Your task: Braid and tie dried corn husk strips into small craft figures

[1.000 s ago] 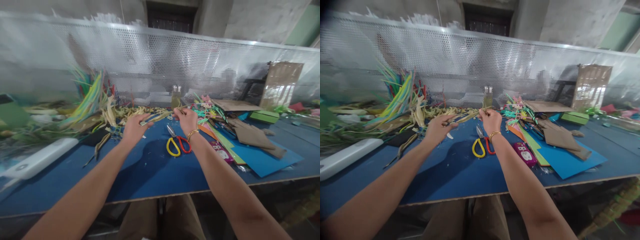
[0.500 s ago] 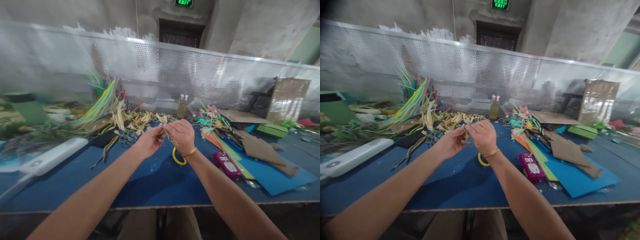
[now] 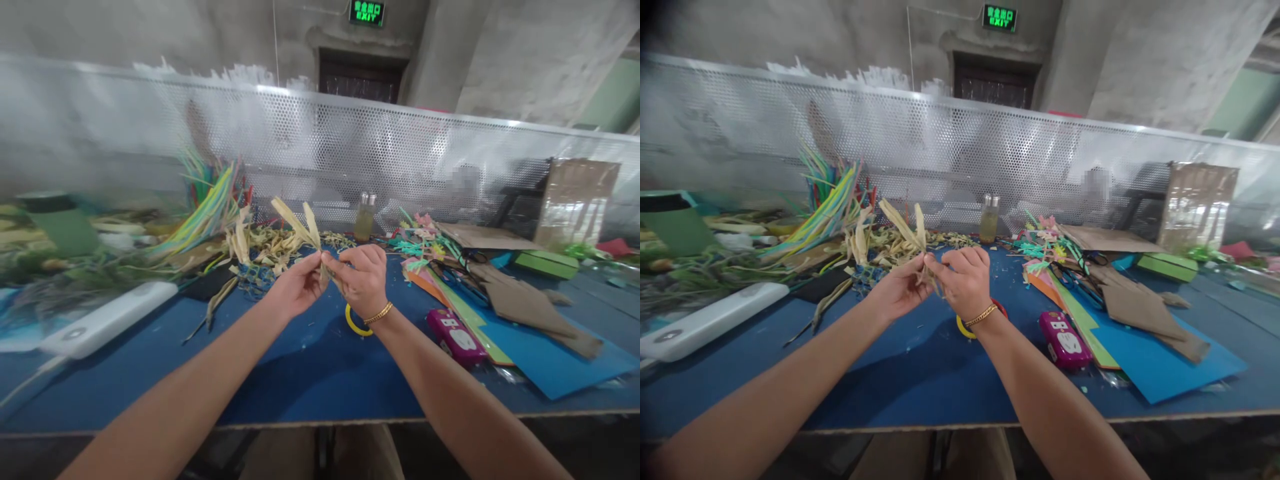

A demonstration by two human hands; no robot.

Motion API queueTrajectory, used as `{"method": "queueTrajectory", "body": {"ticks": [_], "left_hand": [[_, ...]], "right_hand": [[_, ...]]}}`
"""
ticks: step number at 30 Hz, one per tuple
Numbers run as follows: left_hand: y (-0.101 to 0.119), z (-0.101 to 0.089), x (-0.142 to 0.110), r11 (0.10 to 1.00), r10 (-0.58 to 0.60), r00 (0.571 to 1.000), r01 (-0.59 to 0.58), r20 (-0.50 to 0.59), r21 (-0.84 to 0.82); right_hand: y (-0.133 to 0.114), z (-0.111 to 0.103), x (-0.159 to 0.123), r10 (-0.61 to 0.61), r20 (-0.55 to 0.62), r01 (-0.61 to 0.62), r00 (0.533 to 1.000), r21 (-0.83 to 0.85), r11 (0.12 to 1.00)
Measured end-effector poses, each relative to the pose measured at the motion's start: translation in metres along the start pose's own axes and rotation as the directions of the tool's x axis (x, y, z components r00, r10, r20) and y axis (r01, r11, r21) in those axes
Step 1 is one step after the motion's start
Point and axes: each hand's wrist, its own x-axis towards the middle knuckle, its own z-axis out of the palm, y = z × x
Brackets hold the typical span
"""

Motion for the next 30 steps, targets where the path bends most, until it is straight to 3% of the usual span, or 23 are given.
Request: {"method": "queueTrajectory", "body": {"ticks": [3,6,7,9,11,12,14,16,19,23,27,30], "left_hand": [[0.006,-0.003,0.002,0.977,0.144,0.988,-0.134,-0.053,0.163],[0.009,-0.006,0.003,0.829,0.295,0.955,-0.236,-0.037,0.507],[0.008,-0.007,0.003,0.729,0.332,0.943,-0.253,-0.005,0.636],[0.004,-0.007,0.002,0.503,0.36,0.929,-0.272,0.088,0.821],[0.0,-0.008,0.002,0.32,0.338,0.924,-0.293,0.18,0.901],[-0.002,-0.009,0.002,0.255,0.318,0.922,-0.307,0.221,0.917],[-0.004,-0.011,0.003,0.149,0.279,0.917,-0.336,0.286,0.93],[-0.003,-0.014,0.003,0.071,0.234,0.915,-0.354,0.329,0.933],[-0.001,-0.017,0.003,-0.001,0.139,0.941,-0.31,0.307,0.951],[0.002,-0.017,0.001,-0.047,0.036,0.976,-0.213,0.215,0.976],[0.006,-0.012,-0.003,-0.019,-0.021,0.979,-0.205,0.205,0.978],[0.009,-0.008,-0.007,0.047,-0.125,0.968,-0.212,0.216,0.976]], "right_hand": [[0.007,-0.003,0.005,0.012,0.024,-0.014,1.0,0.075,0.997],[0.018,-0.004,0.009,0.283,0.008,-0.277,0.959,0.227,0.934],[0.02,-0.003,0.009,0.392,0.058,-0.39,0.918,0.314,0.866],[0.023,0.001,0.008,0.502,0.294,-0.579,0.814,0.482,0.657],[0.021,0.006,0.005,0.458,0.541,-0.707,0.706,0.575,0.412],[0.019,0.009,0.004,0.428,0.611,-0.743,0.666,0.596,0.305],[0.017,0.013,0.002,0.445,0.649,-0.767,0.617,0.624,0.152],[0.017,0.015,0.002,0.526,0.622,-0.763,0.58,0.641,0.083],[0.022,0.012,0.005,0.612,0.568,-0.748,0.551,0.661,0.059],[0.028,0.006,0.009,0.611,0.568,-0.717,0.552,0.697,-0.001],[0.033,0.003,0.01,0.552,0.631,-0.702,0.545,0.703,-0.111],[0.037,-0.003,0.01,0.467,0.685,-0.692,0.559,0.696,-0.192]]}}
